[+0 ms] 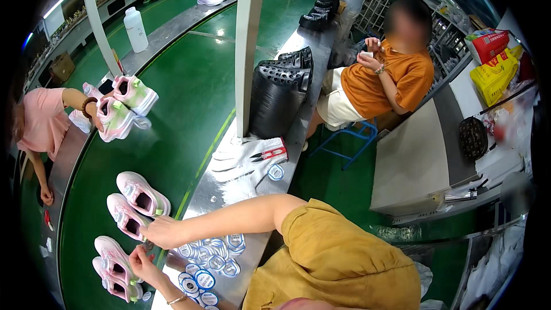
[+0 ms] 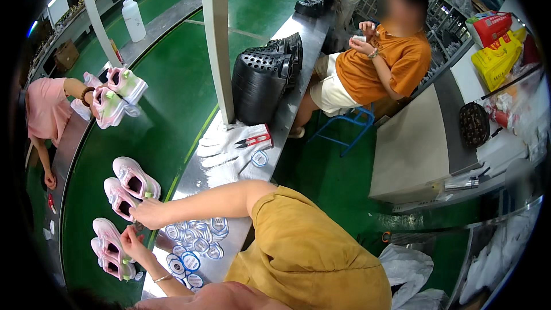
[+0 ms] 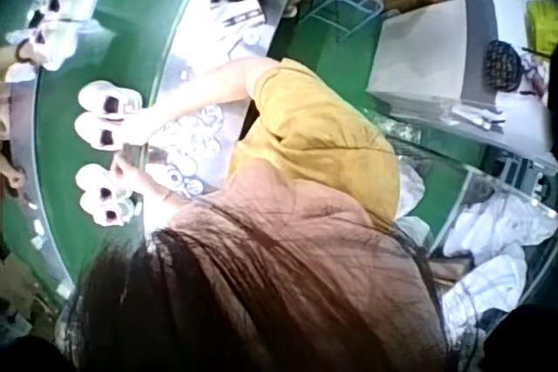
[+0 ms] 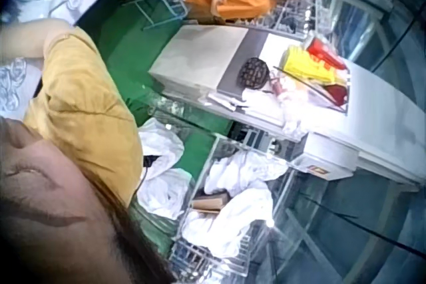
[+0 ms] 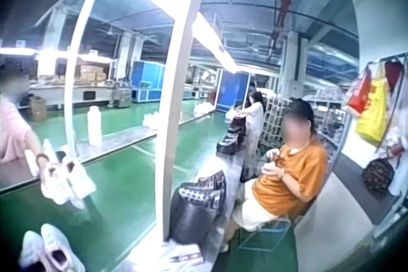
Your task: The person applies circular stickers to the tongue of pink and white sneakers moving along a conveyor belt. They peel stickers from a sheet, place them on each shoe, and occasionally retrieve more stickers from a plastic bag.
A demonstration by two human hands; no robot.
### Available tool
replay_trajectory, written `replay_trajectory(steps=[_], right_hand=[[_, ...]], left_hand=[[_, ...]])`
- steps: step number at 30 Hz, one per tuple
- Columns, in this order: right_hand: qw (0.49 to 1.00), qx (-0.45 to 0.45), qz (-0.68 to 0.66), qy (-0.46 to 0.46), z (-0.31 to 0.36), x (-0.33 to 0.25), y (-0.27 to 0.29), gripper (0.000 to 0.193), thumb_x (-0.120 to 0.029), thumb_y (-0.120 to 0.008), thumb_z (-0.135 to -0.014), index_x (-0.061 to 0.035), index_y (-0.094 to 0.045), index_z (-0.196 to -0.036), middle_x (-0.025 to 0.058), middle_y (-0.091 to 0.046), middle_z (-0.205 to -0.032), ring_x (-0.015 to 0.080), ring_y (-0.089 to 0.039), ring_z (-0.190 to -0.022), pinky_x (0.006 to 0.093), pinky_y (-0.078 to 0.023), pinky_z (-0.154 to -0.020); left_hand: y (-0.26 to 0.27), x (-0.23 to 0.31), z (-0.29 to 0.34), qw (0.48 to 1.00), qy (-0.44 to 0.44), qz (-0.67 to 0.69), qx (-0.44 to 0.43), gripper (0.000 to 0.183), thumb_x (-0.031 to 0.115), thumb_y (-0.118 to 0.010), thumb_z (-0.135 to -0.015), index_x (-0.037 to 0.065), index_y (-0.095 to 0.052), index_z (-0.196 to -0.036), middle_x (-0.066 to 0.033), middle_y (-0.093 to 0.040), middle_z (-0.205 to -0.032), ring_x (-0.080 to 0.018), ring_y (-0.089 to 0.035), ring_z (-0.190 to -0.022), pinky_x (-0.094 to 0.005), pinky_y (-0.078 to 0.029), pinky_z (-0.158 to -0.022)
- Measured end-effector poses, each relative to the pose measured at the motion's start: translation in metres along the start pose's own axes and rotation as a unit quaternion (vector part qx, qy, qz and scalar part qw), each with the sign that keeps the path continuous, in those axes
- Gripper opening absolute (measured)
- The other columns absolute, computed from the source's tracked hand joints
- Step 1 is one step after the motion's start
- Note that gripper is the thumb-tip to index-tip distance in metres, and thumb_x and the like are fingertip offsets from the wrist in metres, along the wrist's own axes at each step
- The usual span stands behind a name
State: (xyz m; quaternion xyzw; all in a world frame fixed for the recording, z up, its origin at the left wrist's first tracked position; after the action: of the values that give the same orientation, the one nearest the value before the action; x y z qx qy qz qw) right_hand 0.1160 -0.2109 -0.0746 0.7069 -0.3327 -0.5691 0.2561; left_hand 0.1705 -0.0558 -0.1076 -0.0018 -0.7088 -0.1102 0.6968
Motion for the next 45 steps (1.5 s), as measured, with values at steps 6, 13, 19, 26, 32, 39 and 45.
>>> replay_trajectory(steps=[6,13,19,26,32,39,45], right_hand=[[0.997,-0.002,0.067,0.037,-0.007,-0.008,0.013,0.016,-0.002,-0.060,-0.068,0.0055,-0.059,-0.082,0.0183,-0.064,-0.070,0.0356,-0.065,-0.067,0.0428,-0.052,-0.058],[0.984,0.092,-0.007,0.156,-0.022,-0.011,0.035,0.009,-0.006,-0.061,-0.071,0.0009,-0.064,-0.075,0.0155,-0.061,-0.088,0.0313,-0.062,-0.086,0.0414,-0.050,-0.075],[0.964,0.112,-0.206,0.125,-0.041,0.000,0.011,0.009,-0.006,-0.062,-0.069,-0.0008,-0.065,-0.076,0.0132,-0.063,-0.080,0.0296,-0.062,-0.078,0.0395,-0.049,-0.070],[0.933,0.046,-0.356,0.027,-0.047,0.007,0.003,0.009,-0.008,-0.068,-0.074,-0.0020,-0.068,-0.081,0.0082,-0.062,-0.077,0.0163,-0.061,-0.076,0.0278,-0.048,-0.071],[0.898,-0.027,-0.435,-0.061,-0.046,-0.013,0.023,0.007,-0.001,-0.065,-0.078,0.0016,-0.065,-0.085,0.0043,-0.062,-0.083,0.0095,-0.058,-0.072,0.0238,-0.046,-0.066],[0.927,-0.046,-0.372,-0.010,-0.050,-0.025,0.017,0.010,-0.003,-0.065,-0.080,-0.0023,-0.059,-0.088,-0.0003,-0.056,-0.081,0.0076,-0.051,-0.076,0.0218,-0.044,-0.068],[0.890,-0.010,-0.446,-0.096,-0.048,-0.018,0.018,0.011,0.002,-0.065,-0.079,-0.0013,-0.059,-0.087,0.0001,-0.059,-0.082,0.0082,-0.054,-0.077,0.0213,-0.042,-0.070]], left_hand=[[-0.003,0.032,-0.004,0.997,-0.071,0.022,0.000,0.016,0.016,-0.056,-0.094,0.001,-0.059,-0.091,-0.0029,-0.062,-0.082,-0.0069,-0.056,-0.072,-0.0168,-0.040,-0.056],[0.007,0.021,-0.011,0.984,0.003,0.152,-0.098,0.021,0.011,-0.057,-0.093,-0.001,-0.059,-0.109,-0.0018,-0.062,-0.086,-0.0051,-0.052,-0.071,-0.0157,-0.040,-0.060],[0.006,0.018,-0.007,0.975,-0.004,0.186,-0.122,0.037,0.004,-0.054,-0.092,-0.006,-0.050,-0.127,-0.0112,-0.058,-0.120,-0.0114,-0.055,-0.101,-0.0224,-0.044,-0.086],[0.005,0.036,-0.006,0.989,-0.019,0.115,-0.094,0.012,0.003,-0.060,-0.087,0.000,-0.063,-0.099,-0.0036,-0.063,-0.096,-0.0108,-0.057,-0.091,-0.0225,-0.044,-0.082],[0.008,0.039,-0.001,0.977,0.029,0.196,-0.082,0.015,0.001,-0.060,-0.086,0.000,-0.062,-0.101,-0.0061,-0.065,-0.096,-0.0117,-0.060,-0.091,-0.0224,-0.045,-0.082],[0.010,0.039,0.000,0.972,0.036,0.223,-0.059,0.018,0.004,-0.065,-0.084,0.001,-0.057,-0.100,-0.0045,-0.062,-0.087,-0.0093,-0.059,-0.080,-0.0223,-0.049,-0.073],[0.010,0.034,-0.002,0.959,0.036,0.269,-0.086,0.021,0.003,-0.063,-0.085,0.001,-0.054,-0.104,-0.0048,-0.062,-0.087,-0.0099,-0.060,-0.081,-0.0233,-0.049,-0.076]])
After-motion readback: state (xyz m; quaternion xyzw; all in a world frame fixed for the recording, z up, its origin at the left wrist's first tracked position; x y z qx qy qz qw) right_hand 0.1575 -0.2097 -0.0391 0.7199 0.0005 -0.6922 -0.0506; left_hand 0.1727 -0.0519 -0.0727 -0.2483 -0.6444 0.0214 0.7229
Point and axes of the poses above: each hand's wrist, its own z-axis away from the middle knuckle, its own y-axis out of the back of the hand, x = y × z, the point moved 2 cm from there along -z, towards the middle knuckle
